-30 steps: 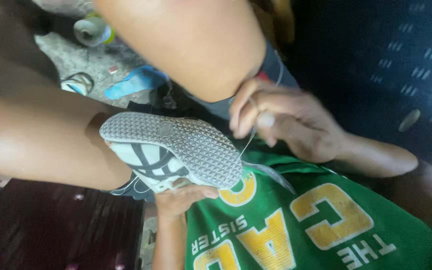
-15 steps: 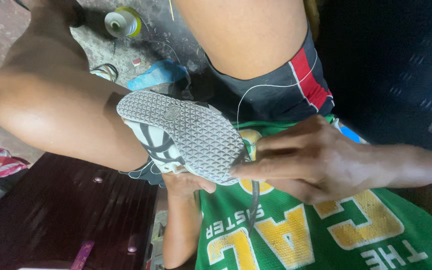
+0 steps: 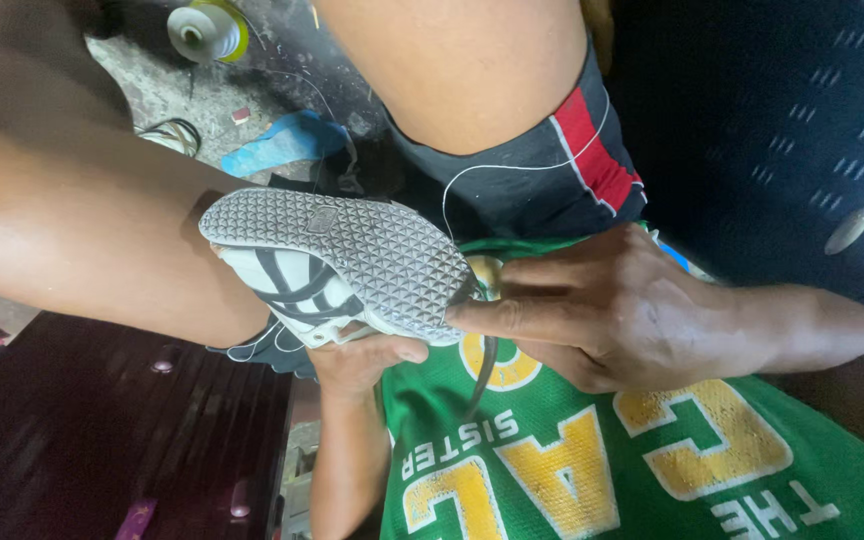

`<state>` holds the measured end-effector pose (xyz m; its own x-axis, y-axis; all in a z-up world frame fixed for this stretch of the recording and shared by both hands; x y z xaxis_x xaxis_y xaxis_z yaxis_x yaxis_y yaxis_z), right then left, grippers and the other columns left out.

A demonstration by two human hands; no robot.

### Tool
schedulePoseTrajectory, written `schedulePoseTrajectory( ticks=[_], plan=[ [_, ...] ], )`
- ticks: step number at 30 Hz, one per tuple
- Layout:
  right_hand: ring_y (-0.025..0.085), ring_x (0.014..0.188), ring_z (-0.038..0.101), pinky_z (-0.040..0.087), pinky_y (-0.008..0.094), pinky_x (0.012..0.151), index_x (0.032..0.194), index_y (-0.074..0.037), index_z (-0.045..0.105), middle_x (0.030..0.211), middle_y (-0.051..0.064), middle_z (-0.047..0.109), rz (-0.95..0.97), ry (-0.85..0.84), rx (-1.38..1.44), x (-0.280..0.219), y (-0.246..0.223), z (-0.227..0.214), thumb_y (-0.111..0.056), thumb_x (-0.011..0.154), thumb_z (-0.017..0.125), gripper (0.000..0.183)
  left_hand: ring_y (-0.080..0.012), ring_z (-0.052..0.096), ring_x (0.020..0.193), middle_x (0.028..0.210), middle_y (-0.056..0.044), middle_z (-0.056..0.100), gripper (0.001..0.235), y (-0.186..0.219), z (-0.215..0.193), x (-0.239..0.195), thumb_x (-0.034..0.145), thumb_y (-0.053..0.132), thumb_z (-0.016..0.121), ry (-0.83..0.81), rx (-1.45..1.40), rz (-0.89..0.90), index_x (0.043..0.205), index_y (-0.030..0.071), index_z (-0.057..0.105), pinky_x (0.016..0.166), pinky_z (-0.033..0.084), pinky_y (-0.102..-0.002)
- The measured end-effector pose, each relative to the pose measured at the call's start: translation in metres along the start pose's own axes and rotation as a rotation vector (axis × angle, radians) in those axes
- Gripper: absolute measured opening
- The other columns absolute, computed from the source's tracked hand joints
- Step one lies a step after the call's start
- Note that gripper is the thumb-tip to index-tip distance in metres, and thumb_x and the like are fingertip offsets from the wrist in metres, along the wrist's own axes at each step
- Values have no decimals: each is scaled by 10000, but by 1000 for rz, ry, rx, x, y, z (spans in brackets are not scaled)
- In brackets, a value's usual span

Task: The person sits on the floor and sews a white sneaker using a needle and thread. They repeatedly insert the needle into the shoe's sole and pull the thread through to stitch the shoe.

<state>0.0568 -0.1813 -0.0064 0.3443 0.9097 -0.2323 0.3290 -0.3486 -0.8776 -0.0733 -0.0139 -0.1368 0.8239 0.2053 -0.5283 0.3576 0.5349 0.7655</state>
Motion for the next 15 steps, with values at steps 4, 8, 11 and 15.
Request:
schedulePoseTrajectory(
  ticks=[4,8,11,15],
  plan=[
    [139,628,661,520,278,420,1413,-116,597,951,71,646,77,-20,-90,-2,2,-4,-114,691,777,744,-208,721,952,1077,-110,738,609,-3,5,-2,634,-14,985,-39,69,-3,1151,-60,667,847,627,-354],
    [151,611,654,492,341,398,1316,-134,641,804,37,592,191,-86,-225,-2,8,-5,-168,689,757,639,-169,713,907,1030,-89,743,524,-8,8,-5,650,-23,976,-71,263,-7,1089,-50,693,809,618,-320],
    [186,578,645,490,366,396,1307,-136,660,825,35,614,193,-63,-256,0,12,-9,-161,754,733,559,-102,712,916,1034,-47,755,393,-8,16,-5,735,-9,917,-215,455,102,1079,-8,728,820,599,-259],
    [193,592,652,491,369,412,1221,-158,693,788,12,601,181,-31,-288,1,12,-11,-176,803,733,421,-49,755,955,1103,-4,800,219,-21,29,-12,936,52,700,-501,768,226,1143,32,769,804,588,-206]
  ],
)
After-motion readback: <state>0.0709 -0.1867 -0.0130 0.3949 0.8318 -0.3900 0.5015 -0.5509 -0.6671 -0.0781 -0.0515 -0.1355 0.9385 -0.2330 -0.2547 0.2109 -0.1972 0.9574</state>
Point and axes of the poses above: each hand's wrist, its own x-axis towards the middle knuckle, its own z-axis out of the palm, y = z × x, the point moved 8 cm from there along x, towards the middle knuckle
